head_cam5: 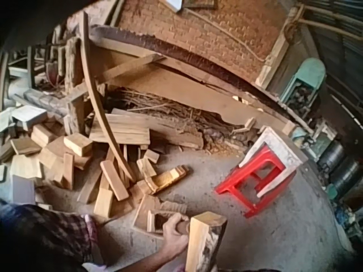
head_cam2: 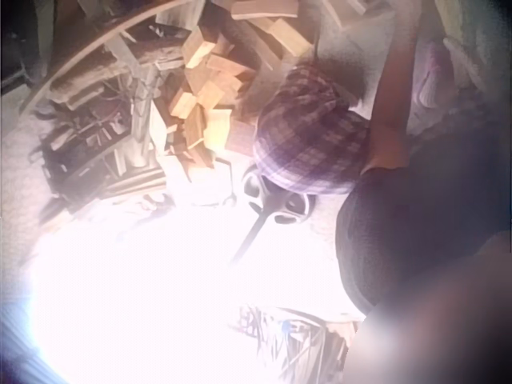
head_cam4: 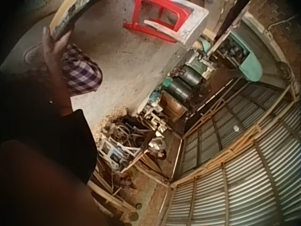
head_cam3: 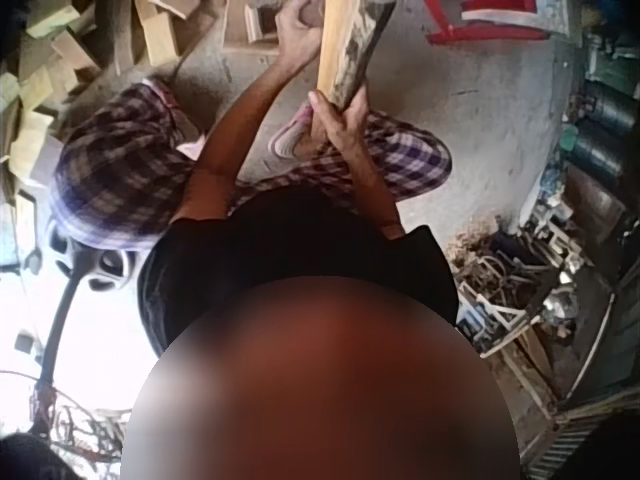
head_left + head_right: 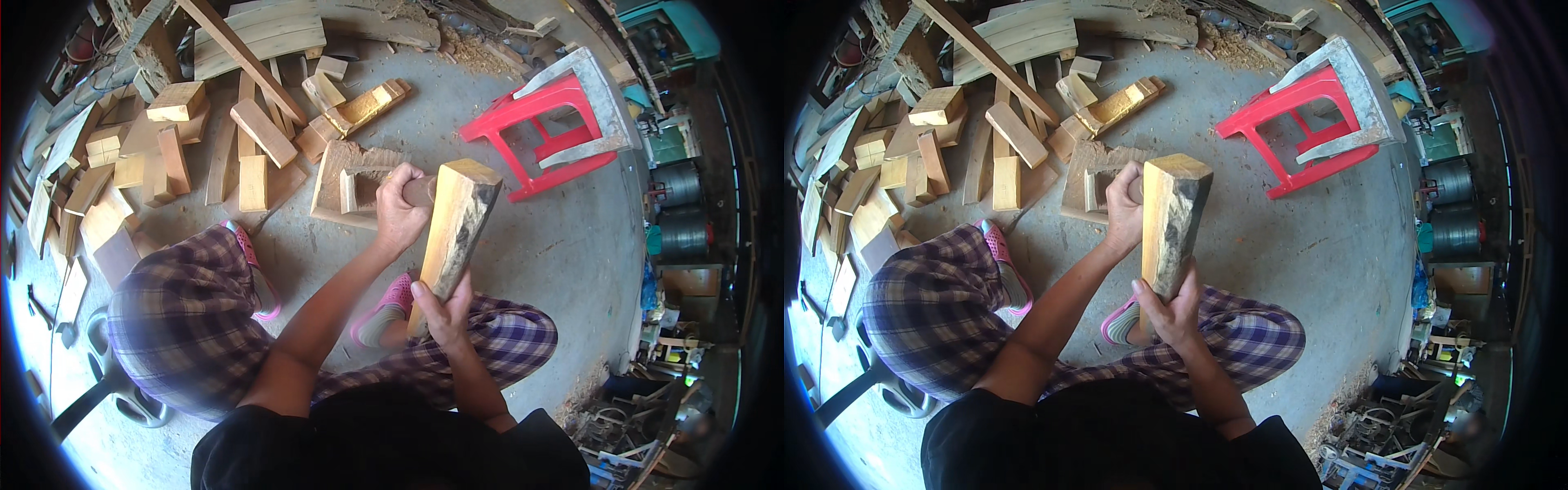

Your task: Chiseling a piece of wood using a mallet and chisel in a workshop environment.

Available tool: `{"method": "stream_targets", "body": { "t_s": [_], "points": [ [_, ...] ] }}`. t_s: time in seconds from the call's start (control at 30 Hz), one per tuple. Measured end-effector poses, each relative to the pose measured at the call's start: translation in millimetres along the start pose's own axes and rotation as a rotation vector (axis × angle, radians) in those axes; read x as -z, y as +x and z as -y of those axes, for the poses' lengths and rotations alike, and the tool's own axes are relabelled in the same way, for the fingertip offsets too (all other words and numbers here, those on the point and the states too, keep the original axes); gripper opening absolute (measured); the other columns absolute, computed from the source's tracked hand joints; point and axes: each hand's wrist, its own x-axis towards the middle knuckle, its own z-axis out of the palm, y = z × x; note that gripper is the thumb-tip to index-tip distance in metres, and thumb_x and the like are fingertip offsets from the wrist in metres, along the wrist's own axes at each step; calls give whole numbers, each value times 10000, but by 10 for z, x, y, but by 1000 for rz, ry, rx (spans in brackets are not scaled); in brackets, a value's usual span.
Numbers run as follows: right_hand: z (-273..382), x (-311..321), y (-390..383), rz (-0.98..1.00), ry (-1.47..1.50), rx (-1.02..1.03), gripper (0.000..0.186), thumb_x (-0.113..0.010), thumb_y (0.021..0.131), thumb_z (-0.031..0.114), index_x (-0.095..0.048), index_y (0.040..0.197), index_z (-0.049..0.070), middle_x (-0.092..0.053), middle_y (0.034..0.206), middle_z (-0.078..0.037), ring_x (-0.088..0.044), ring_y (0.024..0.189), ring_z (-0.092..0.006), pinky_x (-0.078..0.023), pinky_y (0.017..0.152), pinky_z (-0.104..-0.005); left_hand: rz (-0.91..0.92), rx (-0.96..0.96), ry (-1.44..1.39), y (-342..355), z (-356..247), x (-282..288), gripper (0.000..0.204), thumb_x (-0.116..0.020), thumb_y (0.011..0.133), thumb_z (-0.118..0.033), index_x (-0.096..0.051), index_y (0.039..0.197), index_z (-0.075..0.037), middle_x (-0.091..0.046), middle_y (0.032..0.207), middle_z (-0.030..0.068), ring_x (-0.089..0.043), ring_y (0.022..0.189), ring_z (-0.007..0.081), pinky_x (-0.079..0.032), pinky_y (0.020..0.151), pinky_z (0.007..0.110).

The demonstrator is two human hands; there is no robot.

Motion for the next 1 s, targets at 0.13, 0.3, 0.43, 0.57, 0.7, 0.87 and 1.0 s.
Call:
{"method": "stream_targets", "body": {
  "t_s": [0.13,0.3,0.43,0.57,0.7,0.87,1.0],
  "points": [
    [-4,-17,-11,-34,14,58,515,-723,835,129,-451,1240,-33,-589,951,-88,-589,813,-137,-505,741,-311,-14,68,-17,25,-7,14,227,-747,727,-69,-551,819,-2,-575,725,134,-579,685,214,-461,662,343],
    [46,-25,5,-14,1,-17,524,-741,830,156,-460,1232,-28,-598,956,-99,-594,841,-152,-502,768,-328,-14,25,-4,16,-9,29,230,-754,743,-76,-552,821,0,-587,716,121,-575,681,173,-466,655,328],
    [-23,-20,13,7,-81,63,526,-751,824,176,-469,1220,-24,-605,966,-107,-595,861,-165,-495,781,-338,-33,106,-89,50,4,40,246,-780,762,-99,-561,827,-7,-598,702,81,-546,681,109,-467,638,300],
    [-56,-27,-20,28,-86,38,523,-759,815,193,-477,1200,-22,-605,962,-104,-596,857,-171,-495,778,-339,-61,113,-188,65,20,44,292,-826,749,-135,-569,821,-16,-610,715,48,-534,703,81,-470,644,290],
    [-66,-34,-25,30,-48,48,526,-763,809,199,-479,1193,-20,-603,956,-103,-599,856,-176,-496,778,-342,-63,160,-244,52,57,31,310,-842,741,-150,-573,824,-21,-615,718,37,-530,707,75,-471,644,285],
    [-63,-31,-29,49,-91,33,535,-769,804,200,-477,1195,-18,-601,960,-106,-602,869,-179,-496,786,-348,-69,169,-236,61,78,53,307,-839,745,-159,-574,825,-24,-620,719,29,-531,706,73,-474,648,282],
    [-124,-26,-43,56,-88,12,543,-772,803,204,-476,1200,-19,-598,982,-112,-600,887,-182,-494,795,-350,-97,176,-252,70,117,65,295,-829,756,-157,-575,826,-24,-623,719,19,-535,709,67,-475,648,278]
  ]
}}
